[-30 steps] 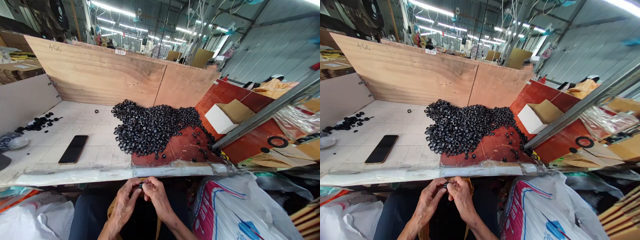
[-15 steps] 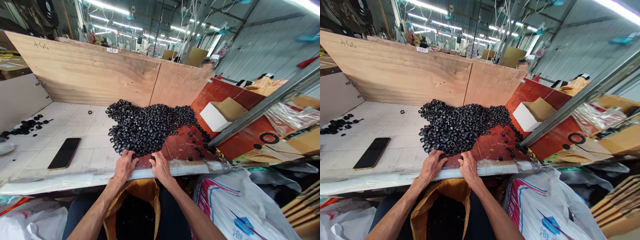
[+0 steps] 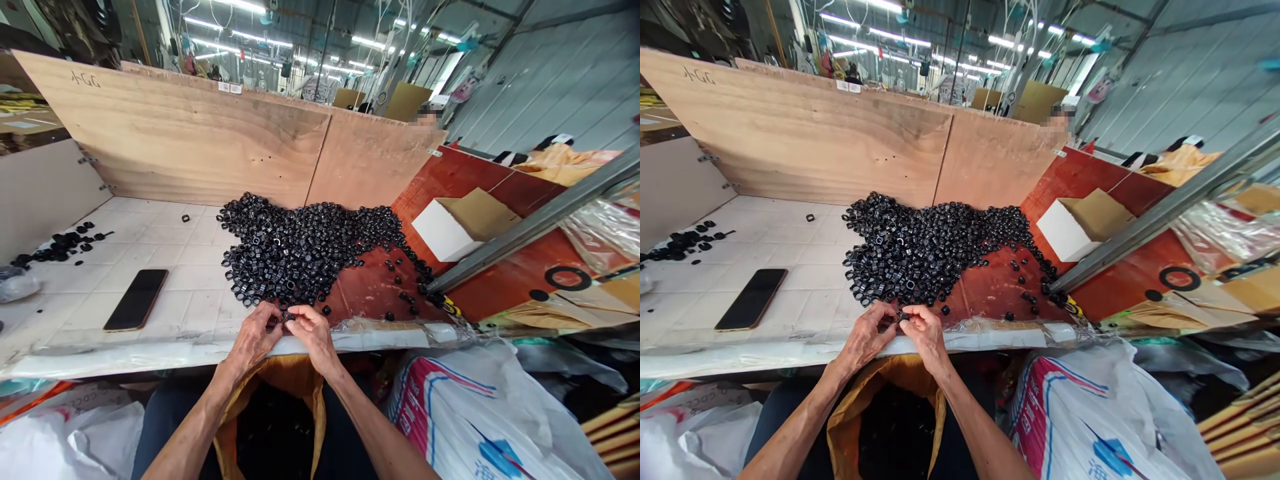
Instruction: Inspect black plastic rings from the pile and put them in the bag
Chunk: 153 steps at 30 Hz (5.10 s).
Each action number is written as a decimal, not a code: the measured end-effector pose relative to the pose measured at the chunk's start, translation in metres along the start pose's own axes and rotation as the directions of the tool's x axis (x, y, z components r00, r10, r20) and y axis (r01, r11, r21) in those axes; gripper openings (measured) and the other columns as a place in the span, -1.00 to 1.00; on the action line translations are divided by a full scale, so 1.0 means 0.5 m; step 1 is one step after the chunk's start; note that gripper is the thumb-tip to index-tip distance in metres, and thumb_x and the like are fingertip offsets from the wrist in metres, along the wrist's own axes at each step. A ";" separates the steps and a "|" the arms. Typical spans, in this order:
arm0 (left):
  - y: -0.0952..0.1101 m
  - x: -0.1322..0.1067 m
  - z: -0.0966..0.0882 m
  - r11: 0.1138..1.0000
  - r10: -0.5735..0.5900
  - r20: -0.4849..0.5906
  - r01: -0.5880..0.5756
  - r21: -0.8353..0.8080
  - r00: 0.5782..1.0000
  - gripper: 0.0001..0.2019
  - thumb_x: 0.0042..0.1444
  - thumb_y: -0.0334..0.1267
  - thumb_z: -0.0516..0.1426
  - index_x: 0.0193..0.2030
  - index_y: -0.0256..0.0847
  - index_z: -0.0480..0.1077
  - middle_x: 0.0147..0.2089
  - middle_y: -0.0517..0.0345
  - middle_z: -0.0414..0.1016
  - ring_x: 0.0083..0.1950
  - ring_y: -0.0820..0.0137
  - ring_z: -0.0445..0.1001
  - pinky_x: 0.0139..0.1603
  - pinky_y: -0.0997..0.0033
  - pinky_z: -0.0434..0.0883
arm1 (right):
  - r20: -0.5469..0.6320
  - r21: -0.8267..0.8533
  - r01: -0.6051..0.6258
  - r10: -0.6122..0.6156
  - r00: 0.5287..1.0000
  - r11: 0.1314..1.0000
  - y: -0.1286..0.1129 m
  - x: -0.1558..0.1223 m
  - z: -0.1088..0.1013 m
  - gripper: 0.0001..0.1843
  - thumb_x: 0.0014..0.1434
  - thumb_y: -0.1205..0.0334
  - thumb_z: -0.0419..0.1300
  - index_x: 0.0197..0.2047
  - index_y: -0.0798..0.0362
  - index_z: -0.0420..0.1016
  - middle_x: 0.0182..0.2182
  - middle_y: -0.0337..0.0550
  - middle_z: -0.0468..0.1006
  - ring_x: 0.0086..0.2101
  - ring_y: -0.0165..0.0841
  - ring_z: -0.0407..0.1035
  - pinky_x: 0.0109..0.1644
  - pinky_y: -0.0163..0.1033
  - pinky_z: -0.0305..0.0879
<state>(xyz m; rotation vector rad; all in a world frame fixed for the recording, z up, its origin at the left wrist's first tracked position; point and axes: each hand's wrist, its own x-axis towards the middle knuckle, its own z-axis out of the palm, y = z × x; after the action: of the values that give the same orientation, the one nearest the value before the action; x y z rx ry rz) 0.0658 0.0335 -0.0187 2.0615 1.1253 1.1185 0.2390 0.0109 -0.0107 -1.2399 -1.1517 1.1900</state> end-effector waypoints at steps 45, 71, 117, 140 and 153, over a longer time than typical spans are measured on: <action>-0.006 -0.004 -0.011 0.864 -0.167 0.037 0.165 -0.476 0.985 -0.81 0.24 -0.22 0.28 -0.03 -0.15 0.58 -0.01 0.05 0.59 0.01 0.28 0.60 0.09 0.28 0.55 | -0.063 -0.243 0.323 -0.347 0.936 0.915 0.039 0.000 0.016 -0.81 0.30 0.19 0.27 -0.03 -0.03 0.61 -0.13 -0.10 0.68 -0.17 -0.25 0.59 -0.07 -0.19 0.54; 0.004 -0.004 -0.021 0.868 -0.143 0.060 0.154 -0.472 0.988 -0.81 0.29 -0.17 0.26 -0.02 -0.15 0.58 -0.02 0.05 0.60 0.02 0.27 0.57 0.09 0.31 0.50 | 0.066 -0.441 0.447 -0.469 0.881 0.778 -0.019 0.000 0.011 -0.84 0.31 0.20 0.23 -0.08 0.03 0.58 -0.36 -0.17 0.56 -0.38 -0.33 0.44 -0.30 -0.28 0.38; -0.005 -0.007 -0.019 0.961 0.044 -0.048 -0.056 -0.272 0.998 -0.81 0.39 -0.25 0.14 0.05 -0.12 0.55 0.02 -0.02 0.60 0.10 0.25 0.54 0.18 0.17 0.46 | -0.043 -0.286 0.106 -0.123 0.991 0.952 -0.020 0.020 0.045 -0.64 0.33 -0.06 0.15 -0.38 0.01 0.48 -0.55 -0.20 0.55 -0.54 -0.35 0.42 -0.50 -0.34 0.31; -0.013 0.002 -0.020 0.611 -0.351 0.184 0.373 -0.698 0.918 -0.66 0.11 -0.13 0.38 -0.01 -0.20 0.57 -0.15 0.08 0.66 -0.16 0.32 0.61 -0.03 0.27 0.57 | 0.058 -0.262 0.450 -0.452 0.890 0.854 0.022 0.012 0.012 -0.87 0.29 0.26 0.27 -0.10 -0.05 0.61 -0.15 -0.10 0.64 -0.15 -0.26 0.55 -0.06 -0.19 0.52; -0.012 -0.009 -0.018 0.910 -0.041 -0.044 0.019 -0.414 0.998 -0.84 0.32 -0.24 0.23 0.00 -0.12 0.57 -0.02 0.03 0.62 0.08 0.25 0.56 0.19 0.20 0.46 | -0.041 -0.098 -0.001 -0.003 0.999 0.995 0.000 0.011 0.031 -0.75 0.16 0.05 0.31 -0.25 0.07 0.60 -0.47 -0.19 0.59 -0.48 -0.33 0.49 -0.38 -0.27 0.48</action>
<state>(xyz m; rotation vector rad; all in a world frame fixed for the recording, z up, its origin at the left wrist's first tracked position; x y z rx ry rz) 0.0542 0.0336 -0.0205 1.6875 0.8486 1.2764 0.2236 0.0171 -0.0108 -1.3315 -1.1926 1.1133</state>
